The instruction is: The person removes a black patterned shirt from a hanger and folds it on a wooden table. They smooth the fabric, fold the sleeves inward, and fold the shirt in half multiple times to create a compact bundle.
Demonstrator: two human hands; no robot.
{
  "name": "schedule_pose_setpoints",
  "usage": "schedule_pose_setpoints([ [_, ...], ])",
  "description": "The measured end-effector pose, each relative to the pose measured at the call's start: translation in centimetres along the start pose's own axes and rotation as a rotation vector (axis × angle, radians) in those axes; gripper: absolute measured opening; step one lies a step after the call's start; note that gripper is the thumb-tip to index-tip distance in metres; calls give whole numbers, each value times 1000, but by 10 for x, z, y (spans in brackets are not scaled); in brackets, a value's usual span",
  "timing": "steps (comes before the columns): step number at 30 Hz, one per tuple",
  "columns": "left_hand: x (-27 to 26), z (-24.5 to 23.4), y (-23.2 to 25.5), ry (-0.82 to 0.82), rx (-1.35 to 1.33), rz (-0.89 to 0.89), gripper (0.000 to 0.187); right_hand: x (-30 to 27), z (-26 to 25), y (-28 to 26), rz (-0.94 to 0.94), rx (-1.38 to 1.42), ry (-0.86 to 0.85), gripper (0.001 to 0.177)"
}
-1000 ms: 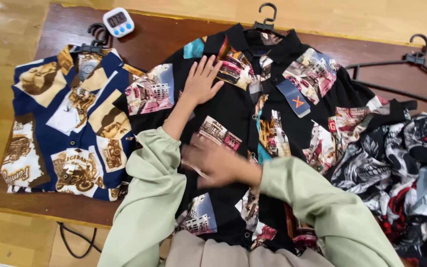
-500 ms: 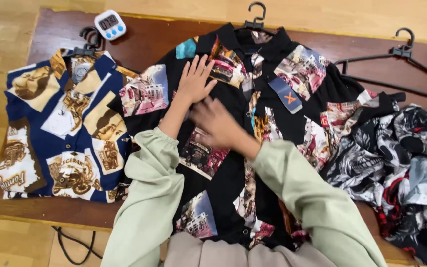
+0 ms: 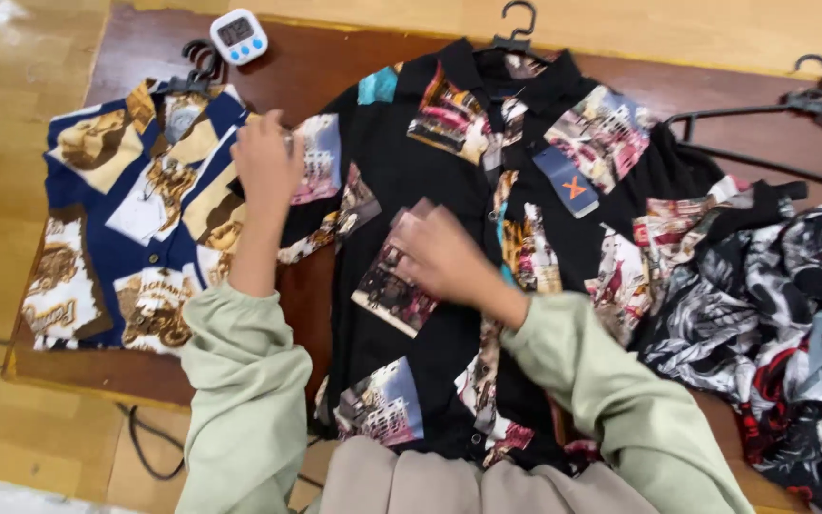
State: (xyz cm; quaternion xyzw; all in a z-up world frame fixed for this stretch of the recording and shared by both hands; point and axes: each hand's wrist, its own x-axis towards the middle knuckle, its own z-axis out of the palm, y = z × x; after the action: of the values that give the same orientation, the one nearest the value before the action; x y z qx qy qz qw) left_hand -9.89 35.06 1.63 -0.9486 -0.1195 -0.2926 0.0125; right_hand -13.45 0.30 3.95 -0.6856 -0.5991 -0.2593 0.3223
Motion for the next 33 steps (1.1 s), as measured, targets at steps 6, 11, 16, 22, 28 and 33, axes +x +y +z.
schedule_pose_setpoints([
  [6, -3, -15, -36, -357, -313, 49, 35, -38, 7, 13, 386, -380, -293, 63],
  [11, 21, -34, -31, -382, -644, -96, 31, -40, 5, 14, 390, -339, -298, 61],
  [16, 52, -67, -45, -277, -669, -376, 62, -22, -13, -1, 432, -275, -294, 57],
  [22, 48, -106, 64, 227, -213, -168, 34, -22, -12, -1, 428, -270, -276, 56],
  [28, -54, -4, 152, -330, -447, 343, 71, -46, 9, 19, 353, -405, -210, 55],
  [33, -21, -11, 77, -632, -274, 1, 97, -44, 5, 15, 354, -361, -207, 55],
])
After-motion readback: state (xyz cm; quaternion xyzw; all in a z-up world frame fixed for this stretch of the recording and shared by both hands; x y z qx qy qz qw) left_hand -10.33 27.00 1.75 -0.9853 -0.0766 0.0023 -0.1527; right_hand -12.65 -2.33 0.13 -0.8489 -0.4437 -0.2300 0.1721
